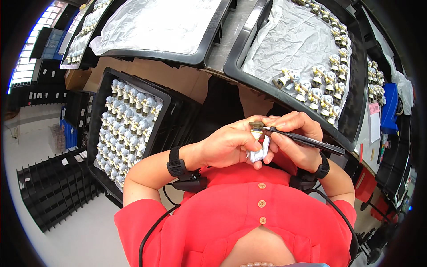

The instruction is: The person picks small cylindrical components from a tray, uses a black pen-like tool to adjust or mark them, and then uses a red-handled tool to apply a small red piece to each component. The person places the finished components back into the tray.

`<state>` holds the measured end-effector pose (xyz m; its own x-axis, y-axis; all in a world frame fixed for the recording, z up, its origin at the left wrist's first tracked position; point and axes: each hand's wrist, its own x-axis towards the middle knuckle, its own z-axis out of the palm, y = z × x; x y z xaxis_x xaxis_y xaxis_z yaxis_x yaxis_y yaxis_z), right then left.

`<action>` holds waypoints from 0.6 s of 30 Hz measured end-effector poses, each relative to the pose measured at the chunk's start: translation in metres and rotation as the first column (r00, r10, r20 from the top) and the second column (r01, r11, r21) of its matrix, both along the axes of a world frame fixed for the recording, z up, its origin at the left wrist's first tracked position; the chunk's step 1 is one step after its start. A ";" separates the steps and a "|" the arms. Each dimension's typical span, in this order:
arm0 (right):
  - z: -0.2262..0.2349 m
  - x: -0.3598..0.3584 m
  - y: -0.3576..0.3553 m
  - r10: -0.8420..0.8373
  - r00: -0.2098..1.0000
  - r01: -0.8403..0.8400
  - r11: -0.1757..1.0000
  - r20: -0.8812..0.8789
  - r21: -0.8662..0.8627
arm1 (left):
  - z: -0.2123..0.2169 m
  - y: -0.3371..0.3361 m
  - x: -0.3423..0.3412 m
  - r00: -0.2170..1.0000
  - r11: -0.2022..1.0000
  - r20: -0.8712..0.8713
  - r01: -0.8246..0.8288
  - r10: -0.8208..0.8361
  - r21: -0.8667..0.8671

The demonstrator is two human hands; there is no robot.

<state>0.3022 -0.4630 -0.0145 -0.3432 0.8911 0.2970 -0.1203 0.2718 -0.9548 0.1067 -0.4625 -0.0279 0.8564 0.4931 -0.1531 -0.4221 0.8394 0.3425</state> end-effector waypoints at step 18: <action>0.001 -0.001 0.000 0.009 0.998 -0.009 1.000 0.057 0.003 | 0.006 0.000 0.000 0.999 1.000 -0.040 -0.024 0.023 -0.020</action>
<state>0.3015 -0.4629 -0.0132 -0.3679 0.8870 0.2790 -0.0678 0.2737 -0.9594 0.1070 -0.4625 -0.0218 0.8378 0.5090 -0.1974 -0.4277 0.8367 0.3420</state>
